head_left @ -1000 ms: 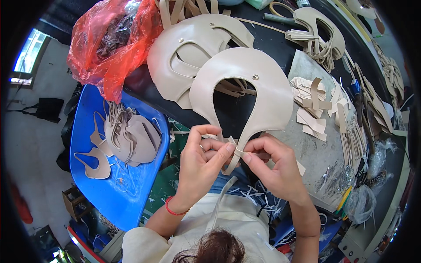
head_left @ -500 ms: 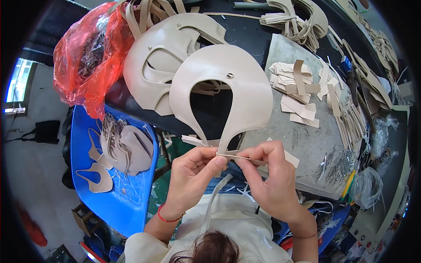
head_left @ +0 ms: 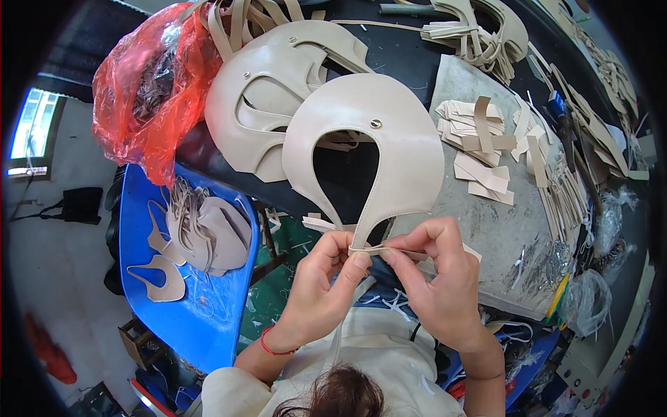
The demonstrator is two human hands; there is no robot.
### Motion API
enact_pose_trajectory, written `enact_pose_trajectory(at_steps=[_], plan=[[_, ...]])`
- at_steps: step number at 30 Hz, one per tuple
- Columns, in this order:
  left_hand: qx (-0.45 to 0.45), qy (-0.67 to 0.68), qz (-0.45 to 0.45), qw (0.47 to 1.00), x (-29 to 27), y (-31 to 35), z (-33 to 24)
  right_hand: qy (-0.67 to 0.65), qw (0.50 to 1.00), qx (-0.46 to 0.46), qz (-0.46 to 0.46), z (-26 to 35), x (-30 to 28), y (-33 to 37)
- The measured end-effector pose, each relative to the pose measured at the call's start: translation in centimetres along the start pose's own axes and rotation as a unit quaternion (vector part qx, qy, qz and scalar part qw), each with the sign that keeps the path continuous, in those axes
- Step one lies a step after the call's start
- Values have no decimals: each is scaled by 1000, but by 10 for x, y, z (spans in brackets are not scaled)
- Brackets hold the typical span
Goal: The person assembles beige shoe components by hand, repeatedly picking up small rectangular strips and attaching them to the edges of larger curved shoe parts. The person handles the parts one at a time, aligning the strips and placing them onto the main body of the shoe component.
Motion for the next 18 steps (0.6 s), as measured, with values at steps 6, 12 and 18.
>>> enact_pose_trajectory(at_steps=[6,12,18], plan=[[5,-35,23,999,-3,-2,-7,-29,999,-9,33,0,4,-3],[48,-73,37,996,-5,-2,-7,-96,993,-26,66,-6,6,1],[111,-177,-4,978,-1,6,-12,-23,997,-65,24,-7,2,11]])
Point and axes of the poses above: each hand's wrist, its own y-axis away from the middle knuckle, its own x-axis out of the palm, z = x × y, the point moved 7 cm from there along -y, towards the middle knuckle, and after that the axes turned 9 degrees about -z, right-handed, at the moved point
